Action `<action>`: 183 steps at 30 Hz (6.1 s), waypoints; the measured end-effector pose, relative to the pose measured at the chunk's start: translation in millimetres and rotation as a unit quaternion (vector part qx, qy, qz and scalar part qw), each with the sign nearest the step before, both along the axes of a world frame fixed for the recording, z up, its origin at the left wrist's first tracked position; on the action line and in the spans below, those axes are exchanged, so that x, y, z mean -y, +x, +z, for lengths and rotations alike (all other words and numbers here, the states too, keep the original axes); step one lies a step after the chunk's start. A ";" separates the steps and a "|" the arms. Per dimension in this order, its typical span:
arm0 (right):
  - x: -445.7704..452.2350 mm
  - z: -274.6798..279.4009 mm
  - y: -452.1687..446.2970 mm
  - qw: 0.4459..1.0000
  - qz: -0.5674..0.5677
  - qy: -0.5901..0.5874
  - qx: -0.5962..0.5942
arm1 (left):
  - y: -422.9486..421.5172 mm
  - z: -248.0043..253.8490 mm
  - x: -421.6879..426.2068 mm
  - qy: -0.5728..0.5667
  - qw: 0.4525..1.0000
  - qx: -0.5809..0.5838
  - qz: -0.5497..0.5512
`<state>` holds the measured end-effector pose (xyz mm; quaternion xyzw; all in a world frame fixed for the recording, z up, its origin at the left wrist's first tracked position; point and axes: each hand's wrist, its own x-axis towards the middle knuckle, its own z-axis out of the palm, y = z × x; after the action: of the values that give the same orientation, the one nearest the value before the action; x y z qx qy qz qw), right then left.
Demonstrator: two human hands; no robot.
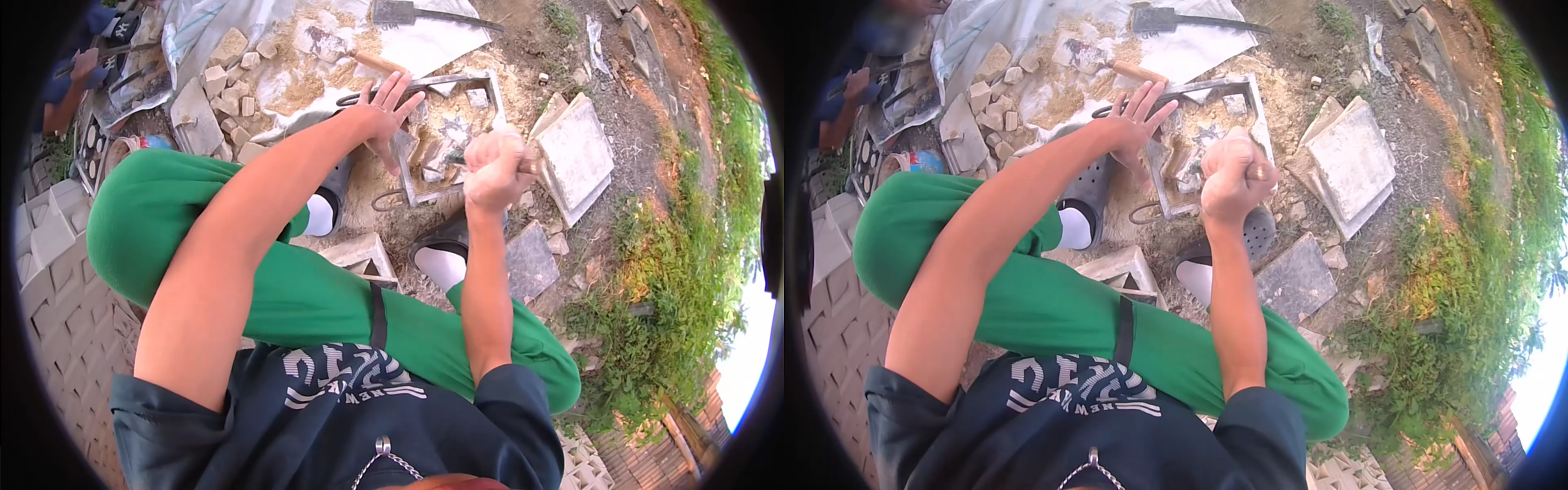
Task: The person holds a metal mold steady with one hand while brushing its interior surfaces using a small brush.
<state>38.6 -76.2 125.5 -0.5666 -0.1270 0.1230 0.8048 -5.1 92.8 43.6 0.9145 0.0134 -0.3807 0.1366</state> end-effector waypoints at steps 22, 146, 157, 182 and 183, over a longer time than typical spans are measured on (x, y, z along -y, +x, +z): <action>-19.9 12.7 -7.6 0.996 -0.063 0.041 -0.056 | -8.4 -30.2 -35.8 -0.080 0.974 0.192 0.093; -78.1 -60.8 48.1 0.968 0.203 -0.045 0.141 | 8.6 -49.9 -34.0 -0.130 0.971 0.056 0.191; -86.5 -68.0 45.6 0.993 0.072 0.010 0.092 | 6.0 -45.9 -36.2 -0.164 0.964 0.077 0.197; -85.8 -29.3 43.0 0.998 -0.006 -0.041 0.048 | 8.1 -36.3 -35.0 -0.159 0.963 0.076 0.202; -87.3 -48.6 41.4 0.991 0.006 -0.129 0.042 | 6.7 -36.1 -33.5 -0.156 0.965 0.068 0.199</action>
<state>80.0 11.1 76.9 -0.6696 -0.1472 0.1192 0.7182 1.5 126.3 7.5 0.8844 0.1262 -0.2802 0.3512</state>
